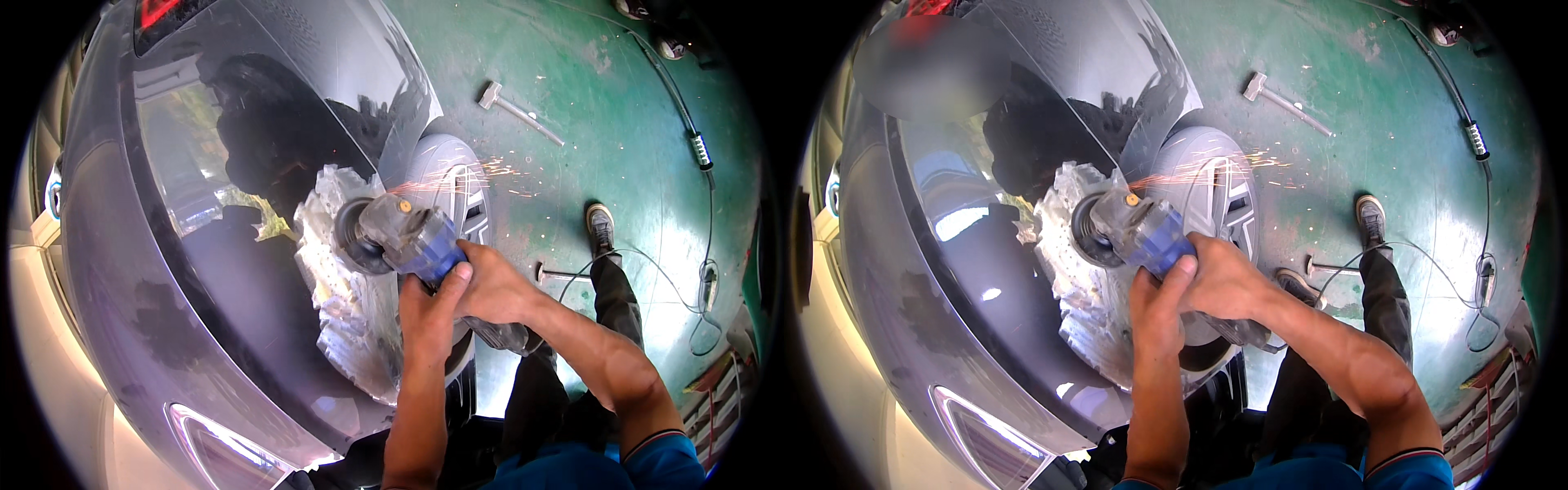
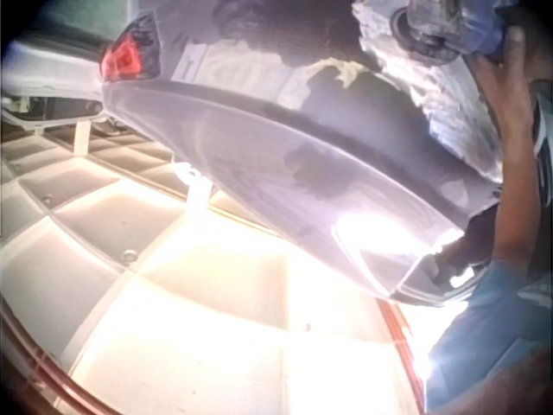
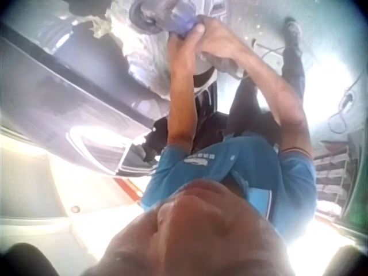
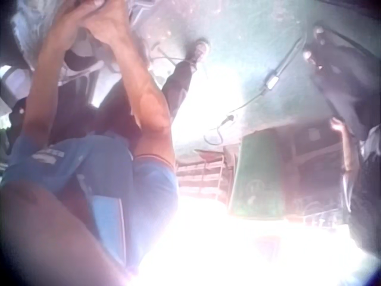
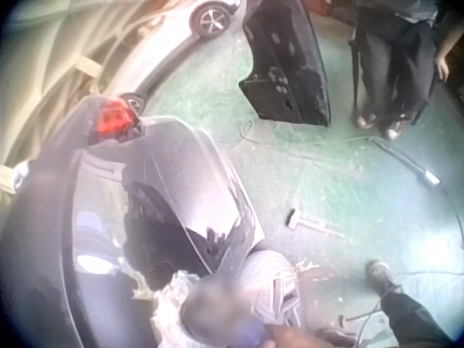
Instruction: The person uses an angle grinder to remove material from the front fender and door area of a dark-colored car. The operator moves the tool across the surface, generating sparks, and briefly opens the car door to access the frame before continuing the grinding process.
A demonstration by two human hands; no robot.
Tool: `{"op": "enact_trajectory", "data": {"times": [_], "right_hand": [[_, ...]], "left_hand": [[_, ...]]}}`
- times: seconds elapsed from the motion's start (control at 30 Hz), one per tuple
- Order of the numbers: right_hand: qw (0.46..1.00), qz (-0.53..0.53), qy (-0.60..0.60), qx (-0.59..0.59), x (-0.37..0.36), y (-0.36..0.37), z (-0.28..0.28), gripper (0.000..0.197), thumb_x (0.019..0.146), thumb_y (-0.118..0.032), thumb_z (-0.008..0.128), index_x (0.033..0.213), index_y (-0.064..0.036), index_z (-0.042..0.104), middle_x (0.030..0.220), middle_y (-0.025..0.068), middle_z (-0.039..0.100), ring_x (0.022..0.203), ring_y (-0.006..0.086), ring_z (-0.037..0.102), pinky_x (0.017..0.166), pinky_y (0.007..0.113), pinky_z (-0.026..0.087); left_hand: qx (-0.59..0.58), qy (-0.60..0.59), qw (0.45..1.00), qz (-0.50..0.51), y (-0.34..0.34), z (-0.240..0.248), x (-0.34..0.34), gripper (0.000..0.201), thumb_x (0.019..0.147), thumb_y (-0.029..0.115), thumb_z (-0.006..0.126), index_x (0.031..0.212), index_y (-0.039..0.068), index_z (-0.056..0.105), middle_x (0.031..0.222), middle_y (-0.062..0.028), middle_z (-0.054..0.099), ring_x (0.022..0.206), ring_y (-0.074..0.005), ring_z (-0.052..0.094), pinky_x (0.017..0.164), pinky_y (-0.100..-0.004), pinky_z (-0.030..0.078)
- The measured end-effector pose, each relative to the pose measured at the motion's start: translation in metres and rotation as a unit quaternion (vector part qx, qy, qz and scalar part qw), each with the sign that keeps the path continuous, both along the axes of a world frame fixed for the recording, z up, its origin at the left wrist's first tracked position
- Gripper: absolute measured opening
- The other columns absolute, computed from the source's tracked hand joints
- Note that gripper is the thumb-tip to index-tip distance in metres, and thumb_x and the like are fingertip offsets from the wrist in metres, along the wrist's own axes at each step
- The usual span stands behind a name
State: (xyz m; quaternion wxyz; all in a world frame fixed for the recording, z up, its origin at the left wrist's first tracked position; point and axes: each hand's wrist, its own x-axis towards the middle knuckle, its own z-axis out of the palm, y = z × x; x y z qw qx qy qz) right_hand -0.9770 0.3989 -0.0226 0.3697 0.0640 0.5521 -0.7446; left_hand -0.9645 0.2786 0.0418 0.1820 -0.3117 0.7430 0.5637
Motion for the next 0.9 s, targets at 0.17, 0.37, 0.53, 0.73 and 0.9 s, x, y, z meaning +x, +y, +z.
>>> {"op": "enact_trajectory", "data": {"times": [0.17, 0.37, 0.53, 0.73, 0.9], "right_hand": [[1.0, 0.004, -0.011, -0.018, -0.052, 0.011, 0.011, 0.056, 0.067, -0.025, 0.08, 0.105, 0.011, 0.062, 0.095, 0.03, 0.069, 0.093, 0.039, 0.07, 0.085, 0.044, 0.054], [0.998, 0.032, 0.044, 0.02, -0.03, 0.013, 0.009, 0.057, 0.066, -0.023, 0.08, 0.107, 0.0121, 0.061, 0.094, 0.0307, 0.069, 0.091, 0.0398, 0.071, 0.079, 0.042, 0.055], [0.998, 0.044, -0.034, -0.021, -0.038, 0.02, 0.011, 0.06, 0.065, -0.023, 0.08, 0.11, 0.0121, 0.061, 0.094, 0.0287, 0.069, 0.09, 0.038, 0.071, 0.081, 0.042, 0.055], [0.999, 0.035, -0.023, -0.006, -0.05, 0.018, 0.01, 0.058, 0.066, -0.023, 0.081, 0.106, 0.014, 0.061, 0.096, 0.027, 0.07, 0.089, 0.0336, 0.071, 0.08, 0.041, 0.055], [0.998, 0.049, 0.032, -0.006, 0.001, 0.019, -0.004, 0.06, 0.067, -0.024, 0.079, 0.11, 0.0144, 0.061, 0.097, 0.0269, 0.07, 0.092, 0.0387, 0.07, 0.084, 0.042, 0.055]], "left_hand": [[0.051, -0.012, 0.999, -0.009, 0.0, 0.004, -0.048, 0.052, 0.087, 0.026, 0.078, 0.122, -0.008, 0.06, 0.118, -0.0131, 0.064, 0.106, -0.0184, 0.061, 0.096, -0.0311, 0.046], [-0.004, 0.019, 1.0, 0.023, 0.019, 0.012, -0.021, 0.052, 0.087, 0.029, 0.079, 0.12, -0.006, 0.06, 0.113, -0.011, 0.065, 0.101, -0.0163, 0.061, 0.089, -0.0299, 0.049], [-0.016, -0.012, 0.999, 0.037, 0.017, 0.012, -0.026, 0.051, 0.086, 0.03, 0.08, 0.118, -0.006, 0.061, 0.113, -0.0115, 0.065, 0.101, -0.0167, 0.061, 0.09, -0.0309, 0.048], [0.025, -0.01, 0.999, 0.021, 0.012, 0.007, -0.041, 0.051, 0.087, 0.028, 0.079, 0.12, -0.007, 0.062, 0.11, -0.0131, 0.067, 0.102, -0.018, 0.062, 0.091, -0.0333, 0.048], [-0.046, 0.045, 0.998, 0.019, 0.021, 0.0, 0.01, 0.052, 0.086, 0.031, 0.08, 0.117, -0.007, 0.064, 0.11, -0.0131, 0.068, 0.099, -0.0174, 0.063, 0.089, -0.0327, 0.05]]}}
